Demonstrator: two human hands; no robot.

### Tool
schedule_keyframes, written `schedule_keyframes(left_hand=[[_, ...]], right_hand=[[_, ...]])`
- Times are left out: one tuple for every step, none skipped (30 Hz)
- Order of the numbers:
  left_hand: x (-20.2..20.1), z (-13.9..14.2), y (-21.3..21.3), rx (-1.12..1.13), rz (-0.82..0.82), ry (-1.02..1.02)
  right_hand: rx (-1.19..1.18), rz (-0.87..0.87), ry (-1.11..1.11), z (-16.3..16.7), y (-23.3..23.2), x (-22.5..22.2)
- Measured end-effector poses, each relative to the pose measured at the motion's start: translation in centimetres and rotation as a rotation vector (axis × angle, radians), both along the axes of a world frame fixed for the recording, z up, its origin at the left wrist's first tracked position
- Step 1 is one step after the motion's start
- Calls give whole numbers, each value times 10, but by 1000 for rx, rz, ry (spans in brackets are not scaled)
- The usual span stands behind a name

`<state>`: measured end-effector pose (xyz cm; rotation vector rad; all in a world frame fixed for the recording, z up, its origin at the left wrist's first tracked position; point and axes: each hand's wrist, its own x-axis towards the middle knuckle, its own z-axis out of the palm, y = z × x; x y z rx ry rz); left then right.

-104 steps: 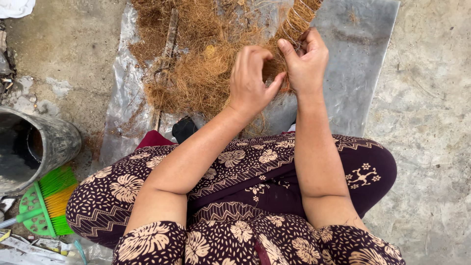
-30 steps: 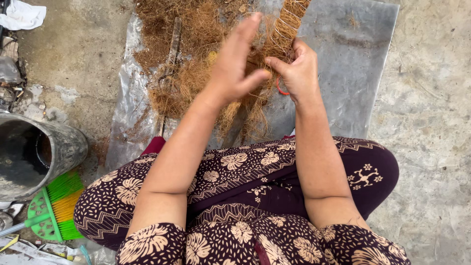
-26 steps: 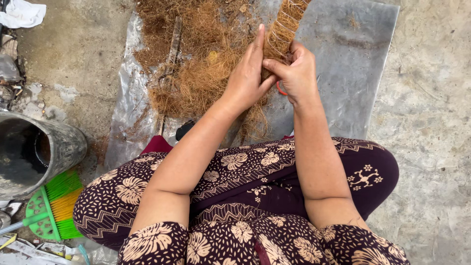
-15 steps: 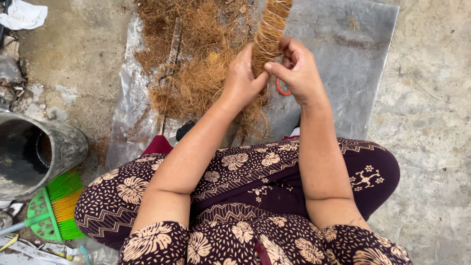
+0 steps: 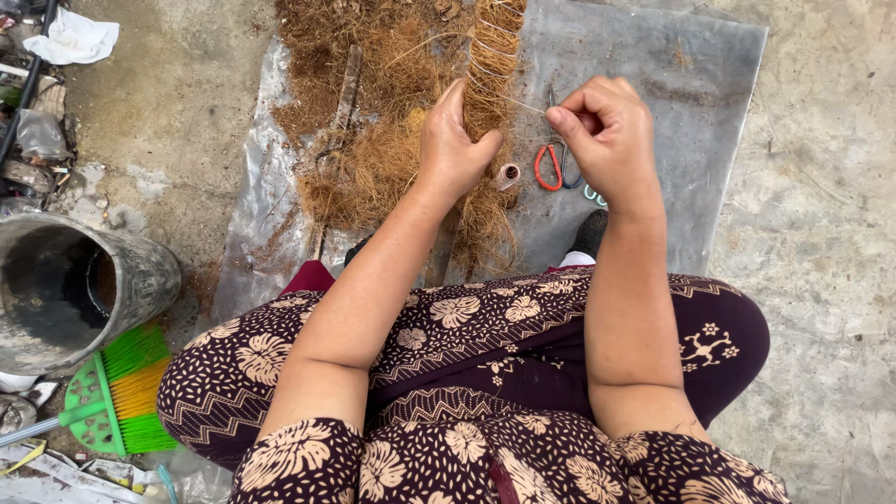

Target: The person sits on a plastic sheet and wraps a bundle of brown fibrous material with white string. They repeatedly wind the string around the bundle, pull it tight, and adjust the bundle's position to maintain even tension.

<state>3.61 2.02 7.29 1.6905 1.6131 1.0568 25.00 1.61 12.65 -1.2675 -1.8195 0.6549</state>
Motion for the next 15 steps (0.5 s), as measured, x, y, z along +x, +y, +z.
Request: schedule_keyframes(left_hand=[[1,-1,0,-4,9,33],[2,-1,0,-7,17,66],[3,-2,-1,-15,10,49],[4,-2,-2,-24,3,31],[4,-2,-3,-31,-4,14],[5,-3,-3,-30,-14,29],[6,-3,-5,-32,-22,44],[7,-4,-6,-34,-33,60],[8,-5,-6,-24,-33,79],[9,-7,-6,-15,-32,98],[10,-8,-7,-6,-32,116],[10,-10,-7,-12,-26,115],[10,-11,-7,-17,-21,114],[10,-12,-7,-22,-17,114],[10,-12,-6,2,-14,113]], right_hand=[[74,33,-21,5,-1,2],[149,66,-43,8,-2,3],[193,33,-17,11,-3,3],[236,1,9,12,-5,1],[281,-30,35,13,-6,0],[250,13,167,13,-6,-2],[215,57,299,13,-7,-5],[179,99,431,13,-8,-7],[89,176,657,13,-8,-9],[-5,255,882,13,-7,-11],[-103,335,1105,13,-6,-12],[-112,402,1135,12,-7,-13],[-119,470,1164,12,-7,-14],[-125,537,1192,12,-7,-15],[-125,547,1180,13,-8,-15]])
